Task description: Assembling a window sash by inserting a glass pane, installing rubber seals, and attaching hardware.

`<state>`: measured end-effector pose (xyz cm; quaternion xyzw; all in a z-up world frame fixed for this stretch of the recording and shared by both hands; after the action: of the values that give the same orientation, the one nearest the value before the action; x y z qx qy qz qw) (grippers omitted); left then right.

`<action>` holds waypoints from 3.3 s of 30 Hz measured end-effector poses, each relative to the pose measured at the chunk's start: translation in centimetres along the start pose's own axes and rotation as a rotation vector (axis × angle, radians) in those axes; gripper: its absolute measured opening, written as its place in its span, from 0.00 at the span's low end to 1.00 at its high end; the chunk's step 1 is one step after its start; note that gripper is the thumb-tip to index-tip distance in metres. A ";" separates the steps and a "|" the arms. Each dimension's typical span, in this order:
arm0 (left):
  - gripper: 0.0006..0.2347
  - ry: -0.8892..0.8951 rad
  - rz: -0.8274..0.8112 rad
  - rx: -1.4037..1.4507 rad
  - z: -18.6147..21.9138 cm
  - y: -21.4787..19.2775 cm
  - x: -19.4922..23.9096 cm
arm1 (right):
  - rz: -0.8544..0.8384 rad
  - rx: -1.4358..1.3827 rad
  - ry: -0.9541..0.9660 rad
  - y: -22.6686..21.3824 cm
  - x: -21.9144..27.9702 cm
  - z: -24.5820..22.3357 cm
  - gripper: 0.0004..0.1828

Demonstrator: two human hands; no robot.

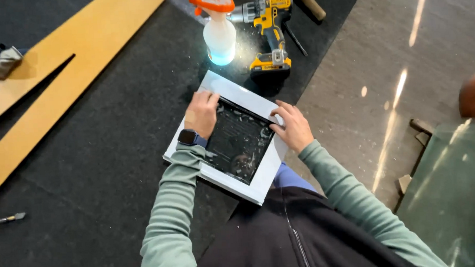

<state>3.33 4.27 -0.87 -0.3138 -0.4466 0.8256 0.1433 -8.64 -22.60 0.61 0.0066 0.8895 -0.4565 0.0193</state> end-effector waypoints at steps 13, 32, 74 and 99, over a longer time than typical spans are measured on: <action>0.06 -0.135 0.046 0.404 -1.1 -2.4 0.4 | 0.033 0.064 -0.312 2.2 -4.0 -6.6 0.21; 0.09 -0.001 0.024 0.071 -1.3 -0.8 -2.0 | 0.085 0.136 -0.204 4.3 -6.1 -9.4 0.12; 0.11 -0.113 0.044 0.126 -2.6 1.7 -1.3 | 0.104 0.034 -0.073 4.0 -6.2 -4.6 0.29; 0.12 0.214 -0.070 0.089 3.4 1.0 -1.5 | 0.083 0.075 -0.058 -0.7 2.4 -3.2 0.12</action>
<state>2.33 0.73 0.25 -0.3777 -0.4024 0.8009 0.2324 -11.15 -20.47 2.96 0.0310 0.8696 -0.4886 0.0640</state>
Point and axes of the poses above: each hand's wrist, its own x-axis away from the middle knuckle, its own y-axis out of the palm, z = x × y, the point moved 2 cm from there along -x, towards the middle knuckle, and after that the axes turned 2 degrees about -z, right-handed, at the moved point
